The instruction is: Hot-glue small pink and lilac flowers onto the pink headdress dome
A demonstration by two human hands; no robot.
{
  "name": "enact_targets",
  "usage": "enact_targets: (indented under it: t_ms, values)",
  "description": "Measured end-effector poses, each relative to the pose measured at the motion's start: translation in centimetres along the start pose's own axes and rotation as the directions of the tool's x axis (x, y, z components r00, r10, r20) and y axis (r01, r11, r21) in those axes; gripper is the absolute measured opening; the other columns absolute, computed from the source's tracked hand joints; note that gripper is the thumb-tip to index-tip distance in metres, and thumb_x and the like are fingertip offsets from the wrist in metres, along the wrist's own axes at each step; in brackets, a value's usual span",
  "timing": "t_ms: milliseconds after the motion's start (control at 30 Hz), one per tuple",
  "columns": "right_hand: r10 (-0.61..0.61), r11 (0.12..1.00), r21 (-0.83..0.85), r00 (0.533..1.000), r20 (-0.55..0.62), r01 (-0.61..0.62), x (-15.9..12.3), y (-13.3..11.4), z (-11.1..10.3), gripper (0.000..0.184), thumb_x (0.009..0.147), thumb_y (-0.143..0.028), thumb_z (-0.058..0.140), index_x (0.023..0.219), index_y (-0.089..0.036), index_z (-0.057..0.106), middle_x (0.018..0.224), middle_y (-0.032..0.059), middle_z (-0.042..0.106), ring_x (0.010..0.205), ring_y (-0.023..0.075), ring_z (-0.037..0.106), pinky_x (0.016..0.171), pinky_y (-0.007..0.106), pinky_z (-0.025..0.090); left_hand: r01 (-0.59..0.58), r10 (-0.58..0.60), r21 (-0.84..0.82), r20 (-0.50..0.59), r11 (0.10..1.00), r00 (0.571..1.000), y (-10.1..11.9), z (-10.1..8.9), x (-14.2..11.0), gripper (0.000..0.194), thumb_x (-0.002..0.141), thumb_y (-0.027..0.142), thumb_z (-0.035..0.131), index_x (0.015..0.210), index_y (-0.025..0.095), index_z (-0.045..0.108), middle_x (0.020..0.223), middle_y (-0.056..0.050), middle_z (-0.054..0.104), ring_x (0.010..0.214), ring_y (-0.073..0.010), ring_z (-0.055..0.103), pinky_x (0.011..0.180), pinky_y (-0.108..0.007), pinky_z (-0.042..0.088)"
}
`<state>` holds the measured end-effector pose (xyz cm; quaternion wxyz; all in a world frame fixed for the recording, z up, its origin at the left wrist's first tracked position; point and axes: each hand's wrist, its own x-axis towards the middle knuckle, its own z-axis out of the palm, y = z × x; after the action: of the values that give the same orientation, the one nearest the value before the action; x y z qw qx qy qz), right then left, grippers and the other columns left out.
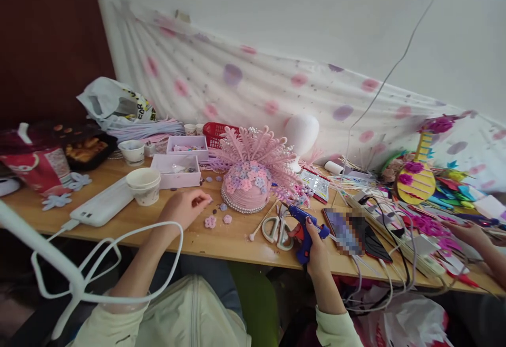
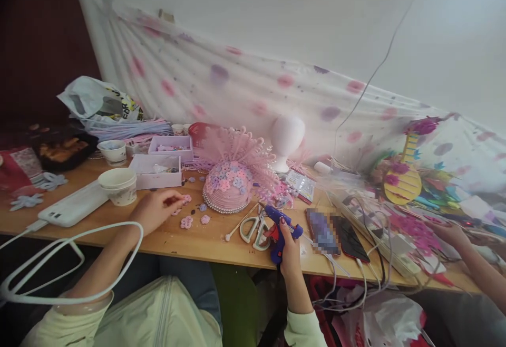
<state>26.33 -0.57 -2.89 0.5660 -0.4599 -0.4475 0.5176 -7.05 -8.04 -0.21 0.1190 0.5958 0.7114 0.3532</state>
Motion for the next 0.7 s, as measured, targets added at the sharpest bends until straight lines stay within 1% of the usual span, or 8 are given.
enact_targets:
  t_ms: [67,133,233,333,433,500,600,700]
  values:
    - [0.001,1.000,-0.008,1.000,-0.005,-0.001,0.1,0.2,-0.1,0.049,0.061,-0.069,0.080,0.062,-0.022,0.068,0.055,0.0040,0.067,0.047,0.0193,0.061,0.044,0.030,0.045,-0.052,0.051,0.004,0.135,0.999,0.990,0.3,0.5,-0.2,0.017,0.075,0.036,0.065,0.081,0.023,0.076,0.082,-0.003,0.077,0.077,-0.0211,0.068,0.072,-0.030,0.047]
    - [0.003,1.000,-0.012,1.000,-0.003,-0.003,0.1,0.3,-0.3,0.046,0.063,-0.067,0.079,0.062,-0.022,0.068,0.057,0.0045,0.069,0.047,0.0189,0.060,0.044,0.031,0.045,-0.071,0.066,0.019,0.176,0.997,0.982,0.5,0.9,-0.3,0.011,0.068,0.031,0.071,0.074,0.024,0.076,0.081,-0.003,0.076,0.080,-0.0227,0.067,0.074,-0.031,0.046]
    - [0.007,1.000,-0.004,1.000,-0.016,-0.007,0.2,0.4,-0.5,0.043,0.064,-0.064,0.081,0.064,-0.023,0.069,0.060,0.0043,0.070,0.050,0.0194,0.061,0.046,0.031,0.047,-0.072,0.063,0.047,0.161,0.996,0.985,0.1,1.0,-0.2,0.007,0.069,0.032,0.072,0.067,0.026,0.076,0.078,-0.002,0.076,0.085,-0.0246,0.066,0.080,-0.034,0.044]
    - [0.003,1.000,-0.010,1.000,-0.023,-0.003,0.3,0.6,-0.6,0.042,0.062,-0.063,0.082,0.065,-0.023,0.069,0.060,0.0037,0.070,0.049,0.0185,0.060,0.046,0.030,0.046,-0.053,0.043,0.082,0.124,0.995,0.991,-1.0,0.9,-0.1,0.013,0.074,0.030,0.067,0.064,0.025,0.074,0.078,-0.002,0.076,0.084,-0.0244,0.067,0.083,-0.036,0.043]
    - [-0.008,1.000,-0.021,0.999,-0.044,0.007,0.4,0.5,-0.5,0.045,0.060,-0.065,0.083,0.063,-0.022,0.069,0.059,0.0037,0.069,0.050,0.0176,0.059,0.047,0.029,0.047,-0.012,0.006,0.108,0.061,0.994,0.998,-2.3,1.0,0.0,0.017,0.079,0.029,0.061,0.072,0.024,0.075,0.082,-0.004,0.078,0.083,-0.0252,0.067,0.081,-0.038,0.043]
    - [-0.013,1.000,-0.028,0.999,-0.047,0.012,0.3,0.5,-0.4,0.047,0.060,-0.066,0.083,0.062,-0.021,0.069,0.059,0.0039,0.069,0.051,0.0174,0.060,0.050,0.029,0.049,0.008,-0.011,0.111,0.031,0.994,0.999,-3.1,1.0,-0.1,0.019,0.081,0.031,0.058,0.074,0.024,0.075,0.078,-0.004,0.077,0.081,-0.0252,0.067,0.079,-0.038,0.043]
    - [-0.009,1.000,-0.018,0.999,-0.032,0.009,0.2,0.3,-0.2,0.049,0.059,-0.067,0.083,0.062,-0.021,0.069,0.058,0.0037,0.068,0.051,0.0170,0.060,0.051,0.029,0.049,0.009,-0.011,0.097,0.018,0.995,1.000,-3.8,0.8,-0.2,0.022,0.081,0.034,0.056,0.069,0.023,0.071,0.073,-0.004,0.074,0.076,-0.0245,0.066,0.075,-0.036,0.044]
    - [0.001,1.000,-0.001,0.999,-0.033,-0.001,0.0,0.0,0.1,0.049,0.057,-0.067,0.084,0.063,-0.021,0.069,0.057,0.0034,0.067,0.049,0.0167,0.059,0.049,0.029,0.049,-0.013,0.012,0.066,0.013,0.998,1.000,-4.3,0.2,-0.2,0.030,0.086,0.035,0.047,0.066,0.022,0.066,0.076,-0.006,0.073,0.078,-0.0239,0.066,0.074,-0.035,0.047]
